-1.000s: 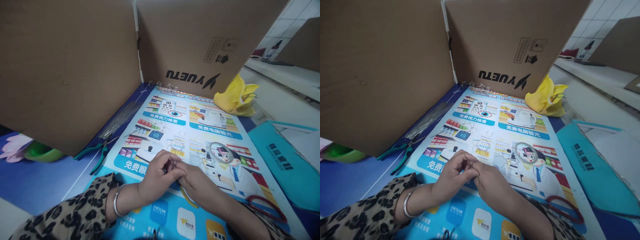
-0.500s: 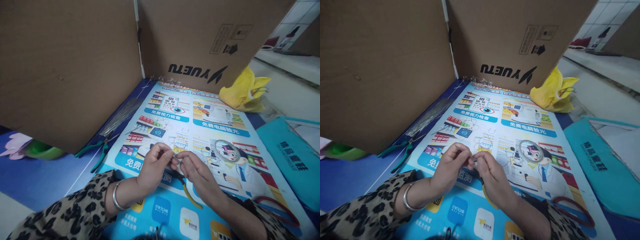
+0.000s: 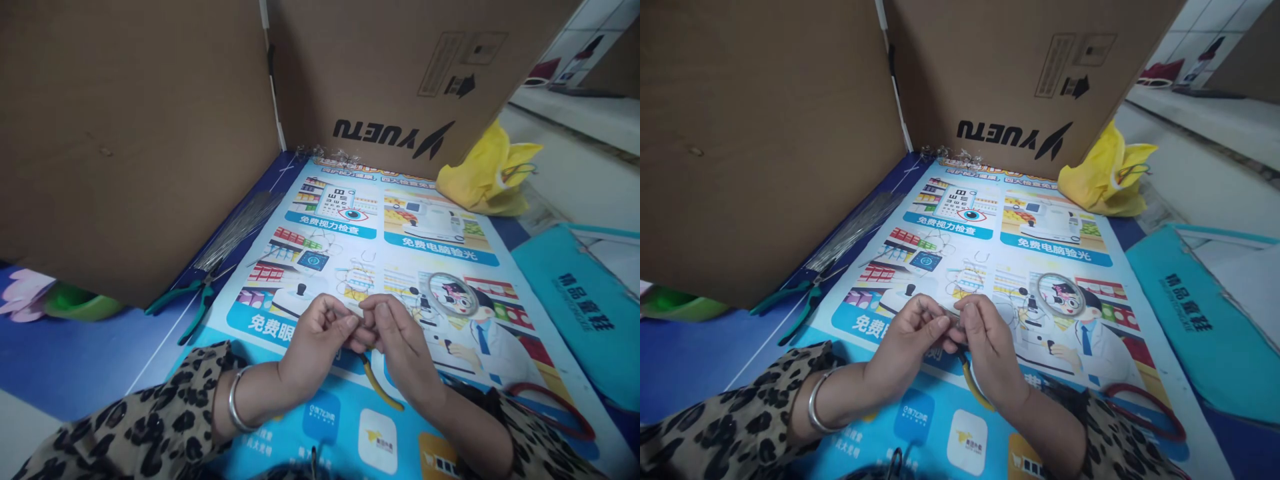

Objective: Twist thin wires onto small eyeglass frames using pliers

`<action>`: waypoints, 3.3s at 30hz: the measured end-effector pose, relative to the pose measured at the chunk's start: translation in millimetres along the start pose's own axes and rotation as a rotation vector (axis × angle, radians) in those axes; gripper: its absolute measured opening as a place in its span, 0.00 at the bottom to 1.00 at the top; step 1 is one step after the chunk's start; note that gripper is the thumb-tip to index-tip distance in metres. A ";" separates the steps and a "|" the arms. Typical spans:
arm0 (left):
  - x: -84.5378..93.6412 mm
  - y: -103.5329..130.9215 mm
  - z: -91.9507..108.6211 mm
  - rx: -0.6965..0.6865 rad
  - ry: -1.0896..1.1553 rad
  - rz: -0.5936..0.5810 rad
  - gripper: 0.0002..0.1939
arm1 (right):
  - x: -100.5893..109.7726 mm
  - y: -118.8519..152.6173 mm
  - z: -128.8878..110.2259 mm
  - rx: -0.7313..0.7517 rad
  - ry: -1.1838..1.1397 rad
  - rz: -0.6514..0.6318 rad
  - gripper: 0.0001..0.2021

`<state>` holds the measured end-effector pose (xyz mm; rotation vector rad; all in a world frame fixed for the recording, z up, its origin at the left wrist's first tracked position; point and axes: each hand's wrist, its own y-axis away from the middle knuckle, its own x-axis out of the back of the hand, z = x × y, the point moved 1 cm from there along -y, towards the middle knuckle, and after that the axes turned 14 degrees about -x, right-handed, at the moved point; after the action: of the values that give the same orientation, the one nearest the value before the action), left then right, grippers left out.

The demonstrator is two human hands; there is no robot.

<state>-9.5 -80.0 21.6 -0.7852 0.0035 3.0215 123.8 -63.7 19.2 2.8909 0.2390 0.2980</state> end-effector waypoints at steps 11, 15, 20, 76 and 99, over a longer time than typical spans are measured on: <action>15.4 -9.5 0.2 -0.029 -0.081 -0.007 0.10 | 13.9 -5.0 -2.9 0.159 0.415 -0.121 0.10; 21.1 -15.5 2.5 -0.067 -0.167 -0.050 0.12 | 17.6 -7.6 -4.6 0.216 0.516 -0.034 0.10; 24.3 -17.2 2.3 -0.131 -0.322 -0.166 0.16 | 16.8 -9.0 -6.1 0.274 0.542 -0.033 0.09; 72.9 -70.8 53.5 -0.646 -1.684 -0.891 0.11 | 22.5 -36.9 26.6 0.456 1.281 0.144 0.12; 90.2 -65.3 90.9 -0.534 -1.773 -0.741 0.12 | 24.7 -40.1 30.4 0.466 1.203 0.149 0.13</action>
<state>-131.3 -12.5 57.2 1.5879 -0.8245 1.9312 148.8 -26.9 -14.9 2.6930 0.2902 2.2122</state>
